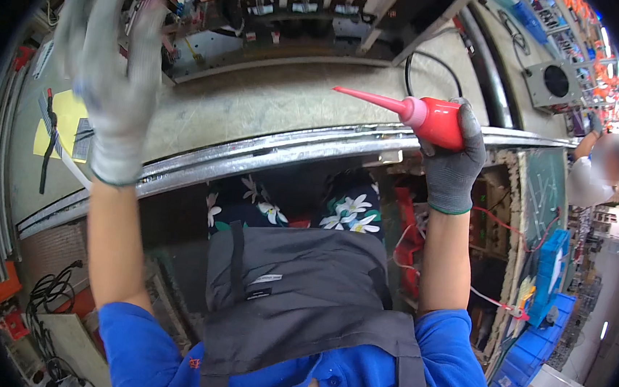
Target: Assembling and wiring internal components of a large electronic unit, possibly a power inverter.
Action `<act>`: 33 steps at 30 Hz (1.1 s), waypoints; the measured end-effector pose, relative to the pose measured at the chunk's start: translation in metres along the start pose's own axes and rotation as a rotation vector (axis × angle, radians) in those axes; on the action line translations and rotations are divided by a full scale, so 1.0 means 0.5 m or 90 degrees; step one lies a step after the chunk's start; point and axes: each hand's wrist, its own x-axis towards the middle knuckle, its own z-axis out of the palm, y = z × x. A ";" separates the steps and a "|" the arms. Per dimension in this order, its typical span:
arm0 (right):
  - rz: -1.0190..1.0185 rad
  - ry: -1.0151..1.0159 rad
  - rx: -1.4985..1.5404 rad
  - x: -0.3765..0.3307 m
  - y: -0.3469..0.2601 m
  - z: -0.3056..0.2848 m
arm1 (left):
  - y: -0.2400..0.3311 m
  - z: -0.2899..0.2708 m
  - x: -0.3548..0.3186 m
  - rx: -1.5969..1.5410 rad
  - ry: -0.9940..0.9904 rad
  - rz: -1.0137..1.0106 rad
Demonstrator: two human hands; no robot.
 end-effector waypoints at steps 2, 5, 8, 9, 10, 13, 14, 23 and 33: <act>0.042 0.033 0.057 -0.009 0.035 -0.027 | 0.049 0.033 -0.059 -0.217 0.079 -0.052; 0.077 -0.007 0.099 -0.005 0.074 -0.035 | 0.105 0.095 -0.103 -0.035 -0.218 -0.245; 0.088 0.015 0.135 0.003 0.095 -0.028 | 0.093 0.166 -0.094 0.046 -0.310 -0.282; 0.095 0.068 0.119 0.005 0.097 -0.026 | 0.081 0.187 -0.090 0.081 -0.313 -0.287; 0.099 0.069 0.119 0.008 0.099 -0.024 | 0.073 0.203 -0.096 0.109 -0.297 -0.278; 0.141 0.025 0.134 0.011 0.101 -0.018 | 0.048 0.239 -0.119 0.080 -0.345 -0.311; 0.137 0.027 0.138 0.015 0.102 -0.014 | 0.041 0.249 -0.121 0.112 -0.368 -0.242; 0.126 0.014 0.051 -0.020 0.094 0.008 | 0.105 0.057 -0.131 -0.143 -0.025 -0.286; -0.479 -0.113 -0.635 -0.070 0.045 0.200 | -0.044 0.000 -0.060 -0.063 0.005 -0.410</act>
